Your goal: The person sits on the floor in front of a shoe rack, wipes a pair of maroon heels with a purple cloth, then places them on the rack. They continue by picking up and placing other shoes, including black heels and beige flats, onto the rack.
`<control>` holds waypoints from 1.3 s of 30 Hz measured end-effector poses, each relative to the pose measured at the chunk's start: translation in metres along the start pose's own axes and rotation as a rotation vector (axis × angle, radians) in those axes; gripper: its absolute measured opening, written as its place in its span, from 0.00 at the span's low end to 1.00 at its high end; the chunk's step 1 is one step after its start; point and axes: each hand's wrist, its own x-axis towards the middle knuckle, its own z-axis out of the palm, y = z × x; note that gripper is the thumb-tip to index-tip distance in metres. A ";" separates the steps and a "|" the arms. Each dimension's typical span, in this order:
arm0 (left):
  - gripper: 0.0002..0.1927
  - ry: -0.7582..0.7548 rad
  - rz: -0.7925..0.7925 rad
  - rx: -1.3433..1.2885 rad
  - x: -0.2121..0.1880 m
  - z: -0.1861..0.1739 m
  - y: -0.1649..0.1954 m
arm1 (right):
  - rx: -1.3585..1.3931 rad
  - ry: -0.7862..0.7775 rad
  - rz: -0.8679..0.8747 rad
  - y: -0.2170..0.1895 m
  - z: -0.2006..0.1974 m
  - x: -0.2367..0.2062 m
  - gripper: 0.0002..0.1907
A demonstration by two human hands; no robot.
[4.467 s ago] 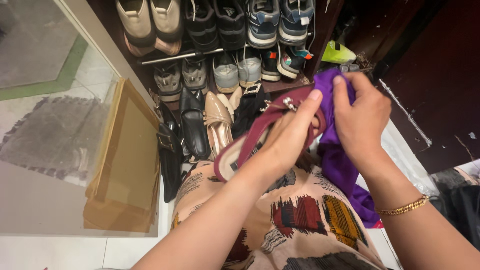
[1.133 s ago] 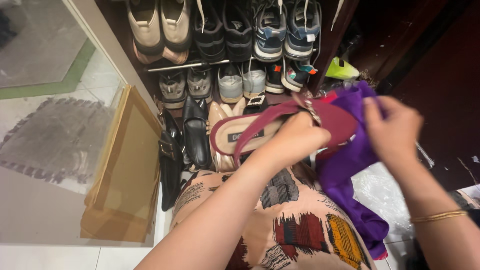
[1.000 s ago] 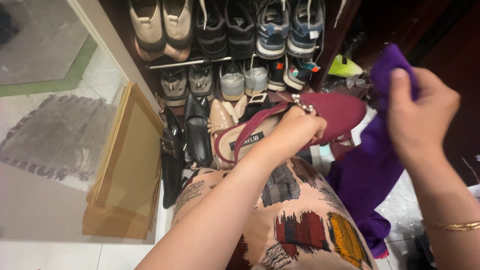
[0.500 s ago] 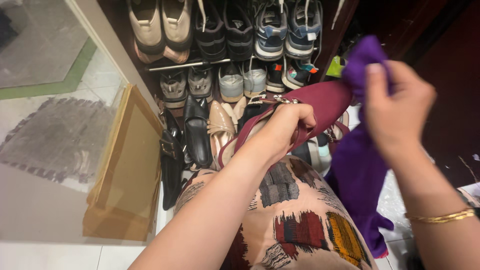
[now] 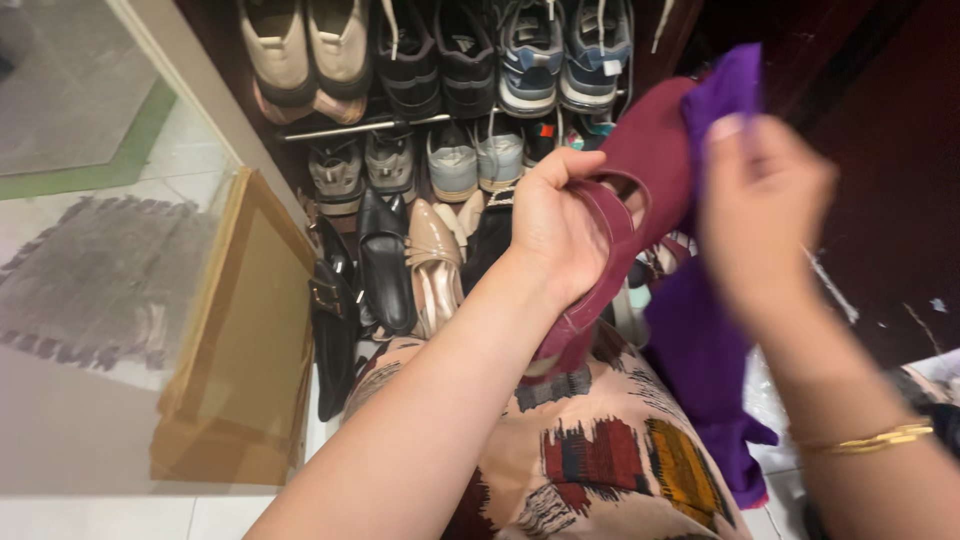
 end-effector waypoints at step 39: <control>0.21 -0.014 0.215 -0.346 0.036 0.006 0.057 | 1.043 -0.630 1.091 -0.042 0.023 -0.076 0.33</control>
